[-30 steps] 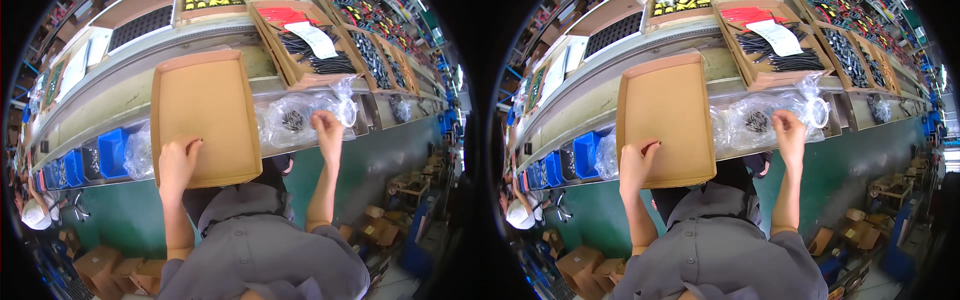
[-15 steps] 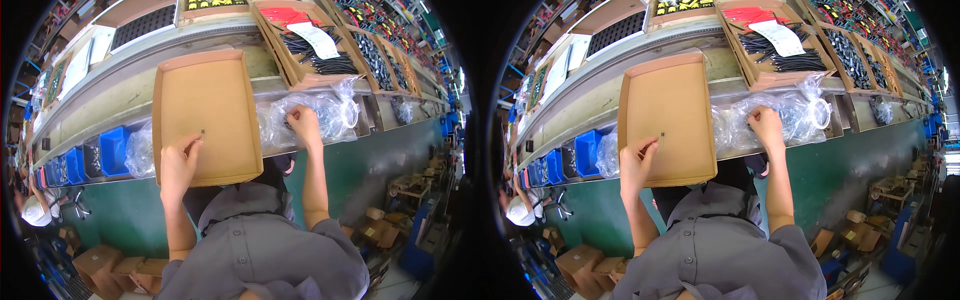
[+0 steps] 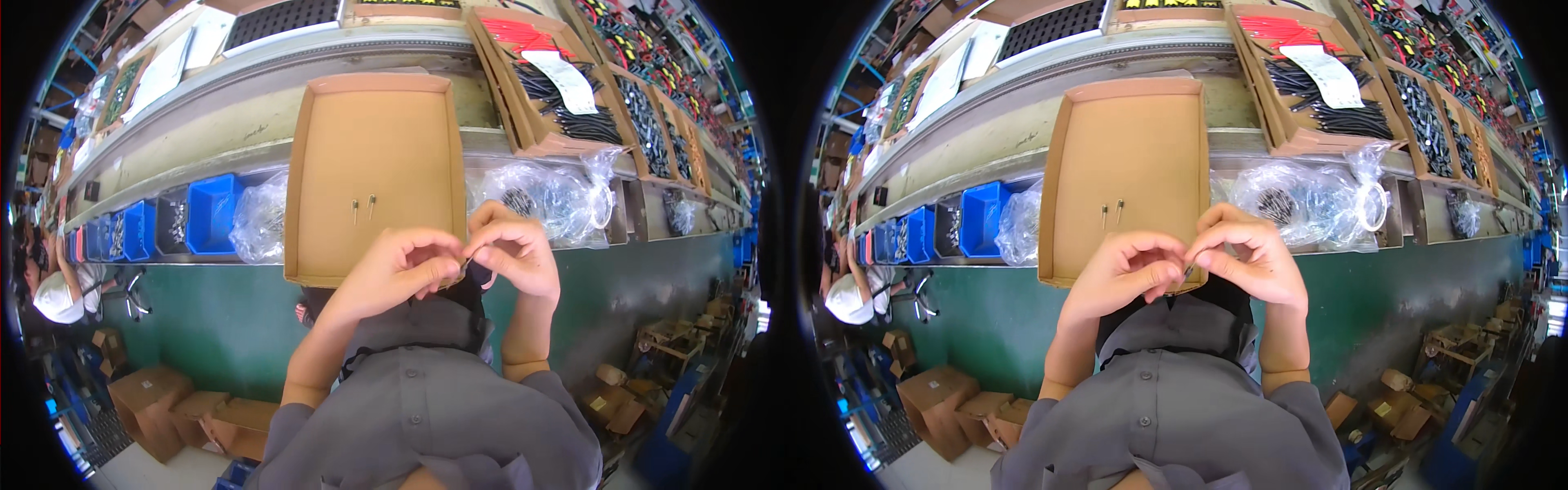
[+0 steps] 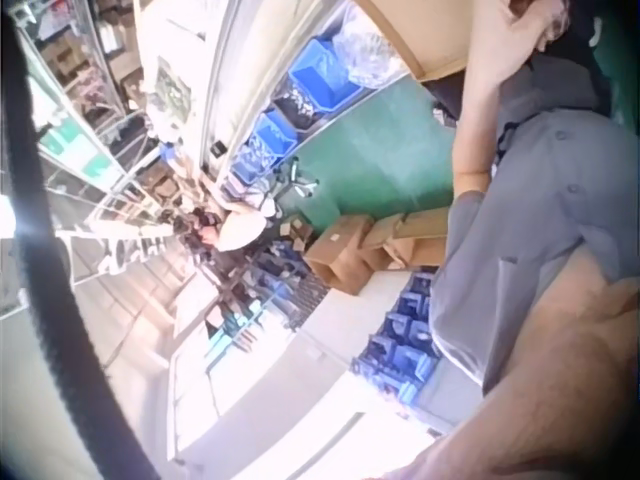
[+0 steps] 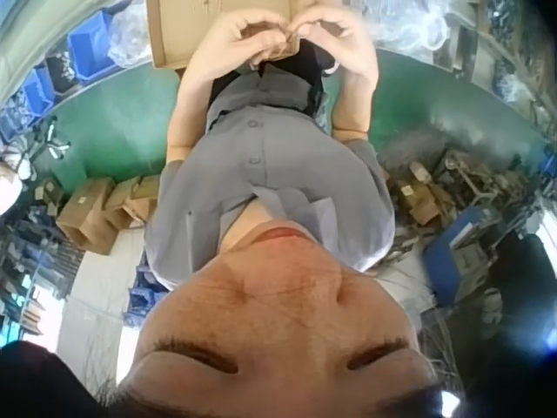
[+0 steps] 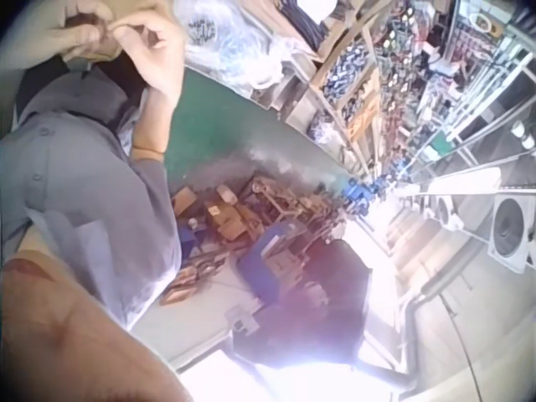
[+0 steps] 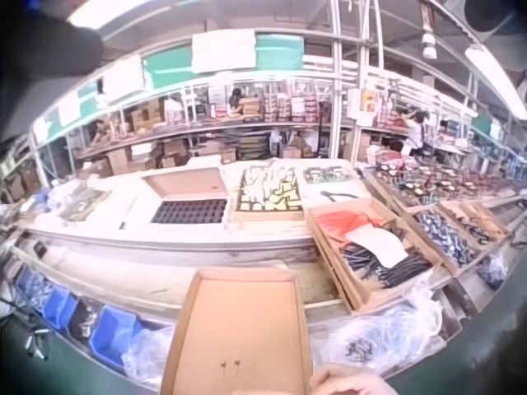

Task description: Sorting small electronic components into plastic bags and placing them into a box on a production line.

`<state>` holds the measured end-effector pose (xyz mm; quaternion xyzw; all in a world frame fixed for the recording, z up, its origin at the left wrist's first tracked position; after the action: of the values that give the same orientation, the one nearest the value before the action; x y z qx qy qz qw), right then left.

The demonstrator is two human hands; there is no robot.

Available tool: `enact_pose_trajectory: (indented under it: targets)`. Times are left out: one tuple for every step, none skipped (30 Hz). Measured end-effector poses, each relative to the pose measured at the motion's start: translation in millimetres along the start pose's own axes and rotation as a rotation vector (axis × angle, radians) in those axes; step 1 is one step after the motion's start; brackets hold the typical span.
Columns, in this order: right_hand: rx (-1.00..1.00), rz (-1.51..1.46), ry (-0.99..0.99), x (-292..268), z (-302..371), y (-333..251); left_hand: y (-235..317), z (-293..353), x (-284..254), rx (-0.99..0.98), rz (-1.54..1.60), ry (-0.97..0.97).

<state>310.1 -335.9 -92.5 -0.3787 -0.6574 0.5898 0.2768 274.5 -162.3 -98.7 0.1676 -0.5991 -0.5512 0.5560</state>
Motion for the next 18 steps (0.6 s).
enact_pose_trajectory:
  targets:
    - [-0.004,-0.005,-0.012,2.9,-3.1,-0.1,0.5,0.2,-3.3,0.006,-0.001,0.012]
    - [-0.032,-0.023,-0.062,6.2,-6.0,-0.6,-1.1,0.6,-6.4,-0.013,0.022,-0.047]
    - [-0.059,-0.041,-0.113,9.2,-8.7,-1.2,-1.5,1.8,-8.0,-0.032,0.046,-0.106]
    - [-0.069,-0.027,-0.13,11.2,-11.4,-1.5,-0.8,3.5,-9.5,-0.03,0.045,-0.099]
    - [-0.071,-0.029,-0.136,13.5,-13.0,-2.2,0.0,5.0,-10.3,-0.027,0.059,-0.112]
    - [-0.005,-0.086,-0.15,15.9,-14.5,-1.8,0.6,6.5,-11.1,-0.024,0.073,-0.126]
    - [0.06,-0.143,-0.164,18.3,-15.9,-1.5,0.7,8.1,-12.7,-0.021,0.073,-0.119]
    - [0.059,-0.144,-0.171,19.9,-17.9,-2.4,0.3,9.5,-14.6,-0.009,0.091,-0.123]
    - [0.054,-0.135,-0.195,21.6,-20.3,-3.2,-0.1,10.8,-16.3,0.003,0.11,-0.126]
    - [0.048,-0.123,-0.221,21.8,-22.3,-4.1,-0.6,10.6,-17.4,0.01,0.111,-0.121]
    - [0.047,-0.121,-0.23,22.1,-23.3,-3.4,-1.0,10.4,-18.6,0.019,0.093,-0.113]
    - [0.03,-0.098,-0.22,22.1,-23.8,-1.7,-1.0,10.6,-19.0,0.027,0.076,-0.105]
    - [0.014,-0.075,-0.21,22.4,-24.4,-0.2,-1.1,10.9,-19.4,0.033,0.077,-0.101]
    - [0.012,-0.074,-0.217,23.1,-24.6,0.2,-1.3,10.9,-19.6,0.033,0.058,-0.086]
    - [0.004,-0.088,-0.192,23.2,-24.6,0.4,-1.7,10.7,-19.8,0.033,0.039,-0.072]
    - [-0.005,-0.104,-0.167,24.1,-24.8,0.2,-1.5,11.1,-19.9,0.036,0.037,-0.067]
    - [-0.007,-0.106,-0.171,26.4,-25.1,-0.4,-1.8,11.1,-19.7,0.046,0.051,-0.063]
    - [-0.02,-0.158,-0.122,28.4,-25.9,-1.5,-2.3,10.9,-19.5,0.056,0.064,-0.059]
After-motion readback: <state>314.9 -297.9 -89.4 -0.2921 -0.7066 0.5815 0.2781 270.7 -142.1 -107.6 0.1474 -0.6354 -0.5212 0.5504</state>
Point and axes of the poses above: each hand's wrist, its own z-axis away from the middle knuckle, its own x-axis out of the palm, y = z × x, the point moved 2 cm from there along -z, towards the middle knuckle, and after that the axes turned 5 degrees about z, right-handed, at the moved point
